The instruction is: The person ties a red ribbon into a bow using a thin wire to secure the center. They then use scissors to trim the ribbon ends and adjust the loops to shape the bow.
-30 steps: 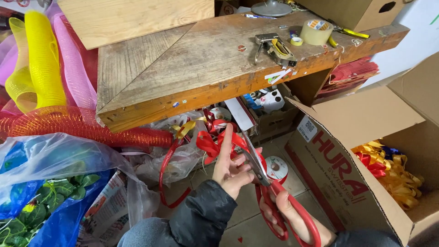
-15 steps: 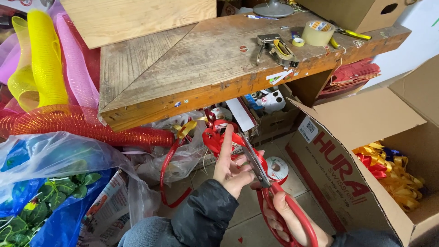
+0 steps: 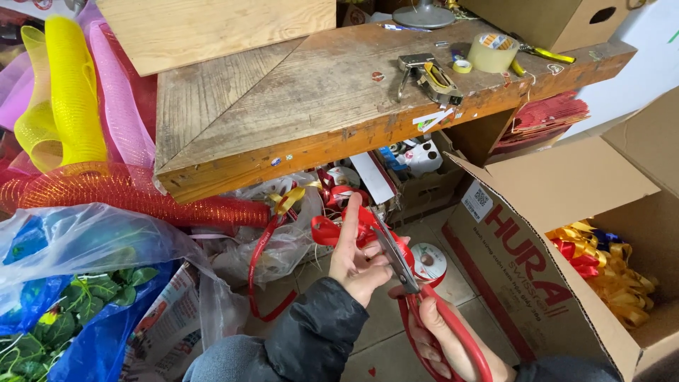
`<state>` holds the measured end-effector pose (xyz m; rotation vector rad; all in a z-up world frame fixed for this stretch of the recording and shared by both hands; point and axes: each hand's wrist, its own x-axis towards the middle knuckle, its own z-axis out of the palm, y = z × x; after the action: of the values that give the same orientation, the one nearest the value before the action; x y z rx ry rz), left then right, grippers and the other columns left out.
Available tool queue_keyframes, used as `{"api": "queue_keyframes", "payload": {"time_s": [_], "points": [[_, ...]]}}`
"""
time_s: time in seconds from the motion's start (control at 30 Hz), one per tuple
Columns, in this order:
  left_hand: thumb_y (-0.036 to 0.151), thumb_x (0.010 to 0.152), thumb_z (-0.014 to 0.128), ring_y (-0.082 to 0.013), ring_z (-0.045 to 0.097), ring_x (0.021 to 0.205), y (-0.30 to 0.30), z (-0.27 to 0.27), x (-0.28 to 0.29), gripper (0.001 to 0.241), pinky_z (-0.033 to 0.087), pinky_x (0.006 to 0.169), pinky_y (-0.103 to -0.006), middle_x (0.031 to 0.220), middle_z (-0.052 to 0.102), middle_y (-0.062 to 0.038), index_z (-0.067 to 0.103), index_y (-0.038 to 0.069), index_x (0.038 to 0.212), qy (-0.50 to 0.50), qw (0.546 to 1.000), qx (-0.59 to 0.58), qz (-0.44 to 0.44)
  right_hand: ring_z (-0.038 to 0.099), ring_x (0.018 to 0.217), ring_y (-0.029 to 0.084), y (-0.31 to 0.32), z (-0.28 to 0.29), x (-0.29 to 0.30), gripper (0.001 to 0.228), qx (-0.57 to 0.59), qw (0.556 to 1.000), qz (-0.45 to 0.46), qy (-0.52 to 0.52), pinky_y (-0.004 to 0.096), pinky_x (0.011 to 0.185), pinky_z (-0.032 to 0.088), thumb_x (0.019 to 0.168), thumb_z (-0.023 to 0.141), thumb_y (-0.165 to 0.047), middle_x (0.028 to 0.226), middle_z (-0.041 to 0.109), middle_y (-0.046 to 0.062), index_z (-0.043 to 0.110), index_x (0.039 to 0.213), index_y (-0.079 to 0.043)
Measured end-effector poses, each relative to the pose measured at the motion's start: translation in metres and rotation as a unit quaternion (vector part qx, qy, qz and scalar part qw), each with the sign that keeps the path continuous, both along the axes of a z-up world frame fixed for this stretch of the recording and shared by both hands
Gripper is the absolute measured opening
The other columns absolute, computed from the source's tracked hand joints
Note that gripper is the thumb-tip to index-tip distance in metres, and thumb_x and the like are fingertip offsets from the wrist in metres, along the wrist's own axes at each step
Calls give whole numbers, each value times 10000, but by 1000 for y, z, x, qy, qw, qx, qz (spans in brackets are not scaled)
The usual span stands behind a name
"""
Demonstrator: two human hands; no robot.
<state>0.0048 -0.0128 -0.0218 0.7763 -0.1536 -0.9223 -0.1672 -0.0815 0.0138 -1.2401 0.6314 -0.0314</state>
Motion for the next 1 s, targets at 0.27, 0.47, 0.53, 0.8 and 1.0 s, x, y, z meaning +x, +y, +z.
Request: {"api": "queue_keyframes", "payload": {"time_s": [0.27, 0.47, 0.53, 0.8, 1.0], "points": [[-143, 695, 567, -345, 706, 1156, 22, 9, 20, 1104, 605, 653, -265, 1785, 49, -123, 202, 232, 1667, -253, 958, -96, 92, 519, 674, 215, -5, -5, -13, 986, 105, 993, 52, -9, 316, 586, 433, 791, 461, -684, 1000, 685, 153, 571, 1559, -76], [197, 753, 712, -266, 701, 1136, 28, 18, 31, 908, 576, 1064, -606, 1344, 702, -127, 423, 228, 1613, -258, 934, 161, 186, 440, 540, 207, -8, 7, -6, 700, 125, 990, 2, 71, 314, 435, 302, 957, 469, -525, 772, 529, 133, 633, 1509, -128], [230, 772, 749, -209, 651, 1263, 23, -7, 44, 829, 526, 1128, -477, 1428, 673, -77, 498, 223, 1561, -287, 920, 195, 181, 357, 1061, 213, -45, -87, -36, 624, 74, 987, 86, -113, 365, 877, 239, 1026, 557, -373, 1250, 392, 123, 456, 1567, -79], [421, 953, 671, -208, 699, 1285, -79, 124, -14, 472, 507, 1150, -375, 1368, 739, -67, 687, 166, 1350, -604, 793, 21, -73, 735, 994, 159, -38, -36, -20, 399, -343, 895, 227, 173, 293, 880, 494, 939, 609, -686, 1060, 745, -7, 620, 1114, -327], [418, 883, 708, -209, 733, 1183, -177, 207, -70, 612, 629, 992, -361, 1565, 598, -103, 608, 225, 1455, -435, 815, -106, -367, 607, 909, 265, -73, -110, -20, 228, -45, 975, 216, -9, 529, 1362, 314, 1068, 625, -278, 977, 513, 25, 503, 1226, -167]]}}
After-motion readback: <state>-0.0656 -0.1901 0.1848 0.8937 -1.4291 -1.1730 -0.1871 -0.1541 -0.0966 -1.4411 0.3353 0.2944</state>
